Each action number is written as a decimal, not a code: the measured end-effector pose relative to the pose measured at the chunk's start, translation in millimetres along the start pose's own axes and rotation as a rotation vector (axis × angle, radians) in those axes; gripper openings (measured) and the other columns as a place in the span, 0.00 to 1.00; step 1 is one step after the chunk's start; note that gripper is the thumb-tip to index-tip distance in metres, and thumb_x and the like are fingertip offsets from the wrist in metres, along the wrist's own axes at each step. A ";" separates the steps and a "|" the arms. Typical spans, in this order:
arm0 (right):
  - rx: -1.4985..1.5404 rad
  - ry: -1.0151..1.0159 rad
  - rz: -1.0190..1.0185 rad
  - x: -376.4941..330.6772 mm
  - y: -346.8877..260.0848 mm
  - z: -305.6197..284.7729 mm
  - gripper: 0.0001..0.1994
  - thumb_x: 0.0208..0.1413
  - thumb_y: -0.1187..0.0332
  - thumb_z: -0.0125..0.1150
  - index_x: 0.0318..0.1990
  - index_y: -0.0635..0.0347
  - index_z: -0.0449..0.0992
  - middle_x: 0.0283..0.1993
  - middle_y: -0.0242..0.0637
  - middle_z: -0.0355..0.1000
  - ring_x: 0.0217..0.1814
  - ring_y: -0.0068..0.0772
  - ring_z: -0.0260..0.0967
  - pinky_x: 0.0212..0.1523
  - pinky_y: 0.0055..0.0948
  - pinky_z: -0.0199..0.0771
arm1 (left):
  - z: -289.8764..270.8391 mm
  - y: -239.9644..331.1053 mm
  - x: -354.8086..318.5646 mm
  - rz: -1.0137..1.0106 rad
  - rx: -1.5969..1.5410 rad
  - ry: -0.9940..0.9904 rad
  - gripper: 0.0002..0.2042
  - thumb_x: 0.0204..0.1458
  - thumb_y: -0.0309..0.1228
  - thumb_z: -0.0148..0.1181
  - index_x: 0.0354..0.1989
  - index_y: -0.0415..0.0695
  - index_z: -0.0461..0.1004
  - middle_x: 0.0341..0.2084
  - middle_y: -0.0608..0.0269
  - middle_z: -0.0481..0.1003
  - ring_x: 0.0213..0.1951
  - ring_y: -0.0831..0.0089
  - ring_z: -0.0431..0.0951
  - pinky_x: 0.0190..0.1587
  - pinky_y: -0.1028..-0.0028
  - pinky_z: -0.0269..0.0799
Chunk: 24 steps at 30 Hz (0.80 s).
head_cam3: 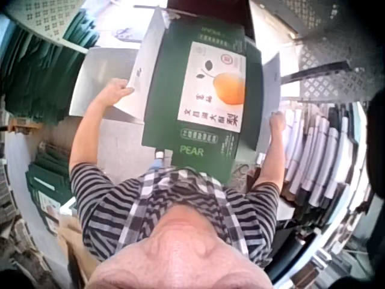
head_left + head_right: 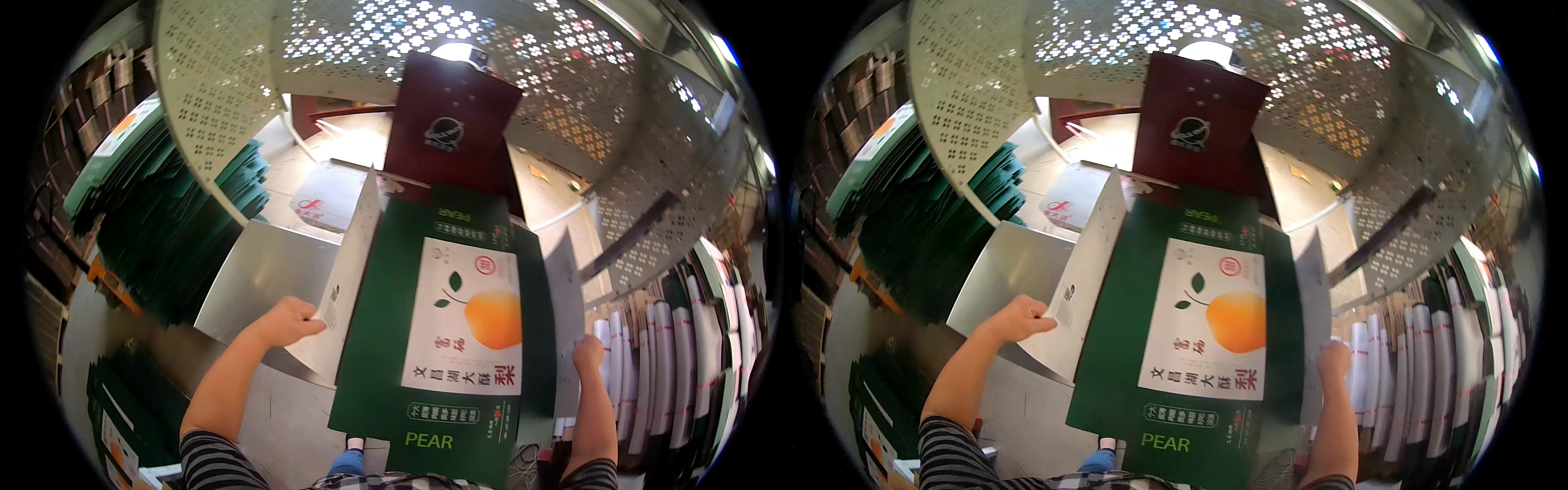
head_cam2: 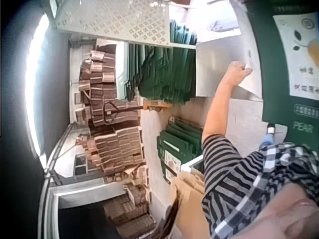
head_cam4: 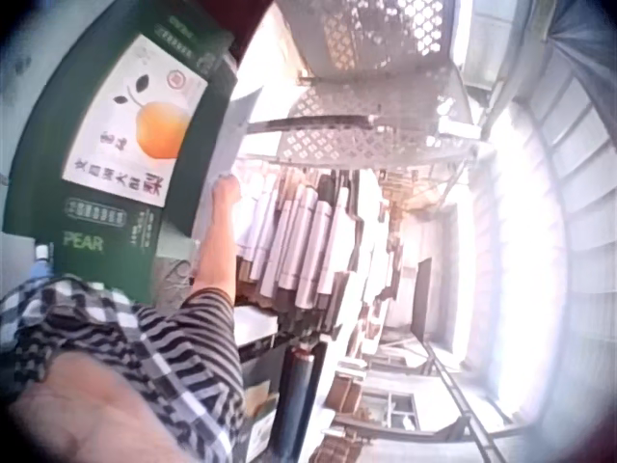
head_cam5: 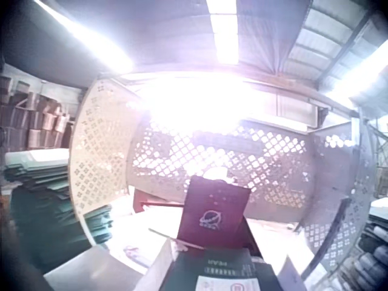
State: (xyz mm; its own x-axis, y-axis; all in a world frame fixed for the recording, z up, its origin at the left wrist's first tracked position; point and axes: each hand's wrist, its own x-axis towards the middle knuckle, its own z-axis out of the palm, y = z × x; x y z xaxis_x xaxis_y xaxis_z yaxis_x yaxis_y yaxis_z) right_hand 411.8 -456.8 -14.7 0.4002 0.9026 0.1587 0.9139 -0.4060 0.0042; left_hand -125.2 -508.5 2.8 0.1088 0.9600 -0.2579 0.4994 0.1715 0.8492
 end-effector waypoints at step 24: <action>0.078 -0.231 -0.342 -60.4 -103.3 70.9 0.05 0.33 0.74 0.45 0.19 0.61 0.69 0.22 0.42 0.67 0.26 0.40 0.65 0.27 0.32 0.65 | 194.2 24.6 74.2 0.275 0.821 -0.649 0.11 0.34 0.35 0.46 0.21 0.39 0.70 0.22 0.53 0.69 0.28 0.60 0.69 0.30 0.66 0.64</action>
State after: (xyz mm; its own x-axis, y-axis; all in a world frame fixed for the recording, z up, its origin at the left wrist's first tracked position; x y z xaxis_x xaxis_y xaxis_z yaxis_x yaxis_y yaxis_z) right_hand 298.0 -459.3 -94.7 0.0694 0.9955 -0.0649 0.9956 -0.0732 -0.0579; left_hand 62.2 -476.0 -84.9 0.6188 0.6012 -0.5057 0.7855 -0.4643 0.4092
